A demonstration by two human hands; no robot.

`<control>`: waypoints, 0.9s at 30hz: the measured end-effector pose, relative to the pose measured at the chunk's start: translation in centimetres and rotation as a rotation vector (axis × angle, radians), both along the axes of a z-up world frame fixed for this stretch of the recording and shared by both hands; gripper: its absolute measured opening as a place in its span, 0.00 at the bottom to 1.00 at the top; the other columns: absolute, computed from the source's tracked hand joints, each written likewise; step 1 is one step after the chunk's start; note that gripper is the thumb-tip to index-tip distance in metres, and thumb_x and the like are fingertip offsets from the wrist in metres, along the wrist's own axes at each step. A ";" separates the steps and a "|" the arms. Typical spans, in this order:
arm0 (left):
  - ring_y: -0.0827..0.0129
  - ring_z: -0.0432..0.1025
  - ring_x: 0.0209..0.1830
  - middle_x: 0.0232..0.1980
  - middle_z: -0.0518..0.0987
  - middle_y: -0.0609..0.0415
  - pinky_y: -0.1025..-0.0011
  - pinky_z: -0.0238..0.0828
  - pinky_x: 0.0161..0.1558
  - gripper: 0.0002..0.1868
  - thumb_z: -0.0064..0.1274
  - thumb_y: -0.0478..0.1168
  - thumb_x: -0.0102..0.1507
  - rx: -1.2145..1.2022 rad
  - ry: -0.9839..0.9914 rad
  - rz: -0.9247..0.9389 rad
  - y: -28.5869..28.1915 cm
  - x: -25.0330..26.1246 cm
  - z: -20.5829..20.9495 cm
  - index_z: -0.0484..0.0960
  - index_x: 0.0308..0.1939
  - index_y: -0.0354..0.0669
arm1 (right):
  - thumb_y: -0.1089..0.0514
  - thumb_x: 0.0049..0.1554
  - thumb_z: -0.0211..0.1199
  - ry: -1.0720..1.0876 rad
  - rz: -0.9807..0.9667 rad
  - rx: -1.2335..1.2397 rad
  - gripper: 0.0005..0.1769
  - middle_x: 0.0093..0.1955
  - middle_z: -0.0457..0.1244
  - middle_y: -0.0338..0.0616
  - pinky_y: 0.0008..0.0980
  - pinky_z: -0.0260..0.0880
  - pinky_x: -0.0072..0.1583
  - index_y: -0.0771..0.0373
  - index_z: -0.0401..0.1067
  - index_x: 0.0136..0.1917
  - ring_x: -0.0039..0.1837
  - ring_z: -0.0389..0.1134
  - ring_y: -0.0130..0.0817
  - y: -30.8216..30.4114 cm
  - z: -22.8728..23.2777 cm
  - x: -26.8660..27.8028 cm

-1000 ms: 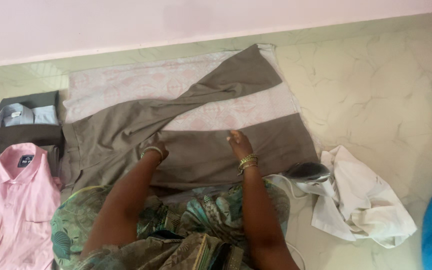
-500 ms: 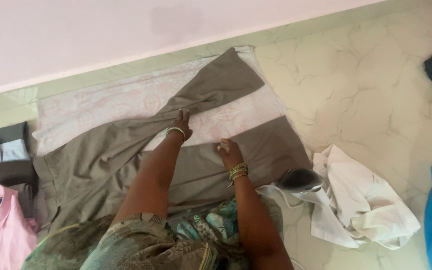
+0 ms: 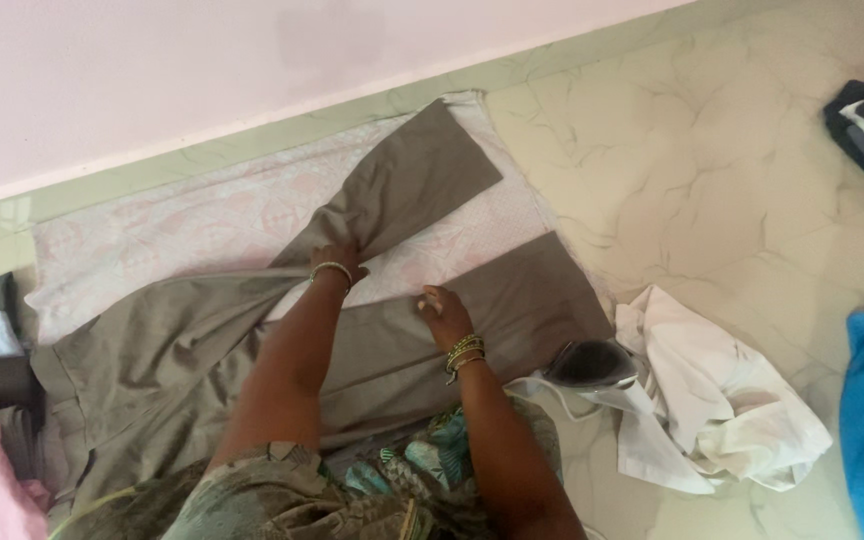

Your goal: The person irons a pair of brown trousers laid out on a patterned cloth on the floor. They smooth the fabric with one hand and use a white electric iron with the other, working along the legs and waist area before folding the garment.

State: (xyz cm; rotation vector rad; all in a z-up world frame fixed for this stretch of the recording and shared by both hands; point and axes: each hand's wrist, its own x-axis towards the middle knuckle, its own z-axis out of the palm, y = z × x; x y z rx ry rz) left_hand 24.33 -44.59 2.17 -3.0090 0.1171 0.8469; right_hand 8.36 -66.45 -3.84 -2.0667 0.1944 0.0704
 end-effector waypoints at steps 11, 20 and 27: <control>0.48 0.78 0.43 0.42 0.84 0.44 0.50 0.75 0.47 0.24 0.52 0.53 0.63 -0.466 -0.181 -0.318 4.8 -13.4 8.9 0.78 0.61 0.52 | 0.61 0.57 0.57 0.320 -0.144 0.477 0.52 0.52 0.69 0.51 0.38 0.76 0.43 0.42 0.29 0.83 0.44 0.70 0.37 2.4 2.2 0.8; 0.46 0.71 0.51 0.51 0.77 0.46 0.51 0.73 0.45 0.22 0.54 0.45 0.59 -0.540 -0.355 -0.363 5.0 -20.4 10.1 0.78 0.57 0.46 | 0.37 0.67 0.59 -0.328 -0.580 0.819 0.33 0.53 0.66 0.50 0.31 0.76 0.43 0.71 0.67 0.64 0.46 0.73 0.34 -3.2 1.8 2.7; 0.48 0.74 0.53 0.53 0.79 0.48 0.53 0.73 0.53 0.15 0.53 0.44 0.65 -0.560 -0.399 -0.267 6.1 -20.0 9.3 0.77 0.55 0.47 | 0.49 0.63 0.55 0.044 -0.169 0.386 0.31 0.53 0.70 0.52 0.33 0.76 0.42 0.53 0.52 0.76 0.42 0.74 0.36 -5.7 5.8 0.2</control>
